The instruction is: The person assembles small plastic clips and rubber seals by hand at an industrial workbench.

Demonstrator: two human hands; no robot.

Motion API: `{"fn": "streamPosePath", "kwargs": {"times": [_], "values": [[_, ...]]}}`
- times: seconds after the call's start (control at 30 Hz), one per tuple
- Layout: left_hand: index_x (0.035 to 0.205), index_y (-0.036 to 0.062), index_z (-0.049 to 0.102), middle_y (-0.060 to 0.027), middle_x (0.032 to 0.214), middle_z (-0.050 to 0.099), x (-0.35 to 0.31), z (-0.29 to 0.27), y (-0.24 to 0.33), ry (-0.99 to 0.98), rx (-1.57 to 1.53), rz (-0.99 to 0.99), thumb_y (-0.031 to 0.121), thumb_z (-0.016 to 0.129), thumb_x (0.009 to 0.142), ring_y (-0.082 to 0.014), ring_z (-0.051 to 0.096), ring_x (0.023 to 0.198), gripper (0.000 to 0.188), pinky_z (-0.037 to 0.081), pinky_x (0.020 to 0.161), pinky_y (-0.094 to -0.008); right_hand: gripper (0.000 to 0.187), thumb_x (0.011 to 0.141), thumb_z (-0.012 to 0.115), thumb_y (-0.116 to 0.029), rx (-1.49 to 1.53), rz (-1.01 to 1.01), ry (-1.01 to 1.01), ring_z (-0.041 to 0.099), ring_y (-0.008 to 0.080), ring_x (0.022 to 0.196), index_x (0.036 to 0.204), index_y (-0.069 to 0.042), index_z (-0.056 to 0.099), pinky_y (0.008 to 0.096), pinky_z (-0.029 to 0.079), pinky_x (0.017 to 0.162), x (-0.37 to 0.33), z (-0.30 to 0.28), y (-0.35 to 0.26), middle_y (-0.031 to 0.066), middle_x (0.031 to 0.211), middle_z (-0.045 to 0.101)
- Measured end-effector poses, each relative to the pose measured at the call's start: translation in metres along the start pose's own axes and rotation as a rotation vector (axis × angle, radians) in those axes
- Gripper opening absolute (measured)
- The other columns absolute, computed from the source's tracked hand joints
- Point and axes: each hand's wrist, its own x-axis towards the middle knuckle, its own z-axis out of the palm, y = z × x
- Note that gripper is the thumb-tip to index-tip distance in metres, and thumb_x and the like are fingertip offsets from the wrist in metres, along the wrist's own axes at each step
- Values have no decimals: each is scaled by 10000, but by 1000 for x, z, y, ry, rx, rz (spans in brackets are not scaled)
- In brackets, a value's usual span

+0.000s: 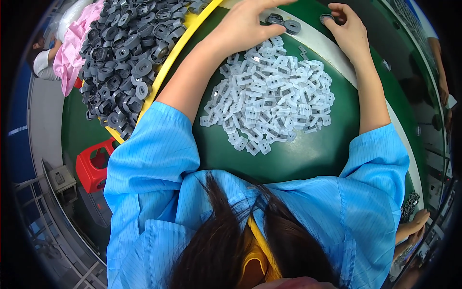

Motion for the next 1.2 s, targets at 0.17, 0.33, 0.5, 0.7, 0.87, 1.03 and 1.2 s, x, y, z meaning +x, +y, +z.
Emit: {"fn": "streamPosePath", "kwargs": {"times": [0.17,0.33,0.5,0.7,0.87,1.03,1.2], "values": [[1100,8,638,-65,982,690,-2,2,-11,-123,289,-91,122,650,883,-148,642,836,246,532,746,-273,91,820,645,-23,305,100,-33,566,83,714,904,7,628,228,456,651,0,-14,-30,33,790,629],[1119,-14,622,-81,993,675,0,-7,-21,199,-363,-410,122,554,950,-160,639,832,227,518,697,-259,168,853,665,-189,328,-235,-302,620,149,706,925,-43,709,279,491,658,-21,-2,-64,67,800,665],[1095,44,607,-38,904,654,-1,-17,-15,206,-928,-716,167,529,974,-121,608,777,189,506,678,-240,198,864,641,-200,108,-346,-422,608,258,798,939,-30,711,363,478,701,-28,8,-64,112,860,615],[1039,39,603,-54,904,659,-3,-19,-22,104,-1146,-721,163,498,989,-129,616,786,170,496,671,-237,173,822,683,-148,218,-307,-547,634,216,733,930,-15,703,329,495,672,-29,-6,-66,106,814,648],[1076,-42,580,-117,979,669,-3,-15,-17,22,-946,-601,190,496,993,-133,642,839,260,523,675,-230,155,825,709,-111,688,59,-502,599,72,773,952,-23,691,241,483,688,-11,-13,-48,16,833,656],[1121,-31,583,-97,986,667,0,-8,0,-73,-909,-497,184,477,999,-124,635,853,269,517,725,-231,55,845,661,-34,872,350,-328,560,68,697,886,-2,643,211,450,645,-17,-9,-76,12,781,634],[1016,45,601,-59,902,660,-3,-2,5,-45,-1083,-582,163,489,995,-127,617,789,164,483,669,-224,83,840,689,-59,699,98,-298,569,73,713,870,11,657,221,466,673,-15,-12,-71,24,799,649]]}}
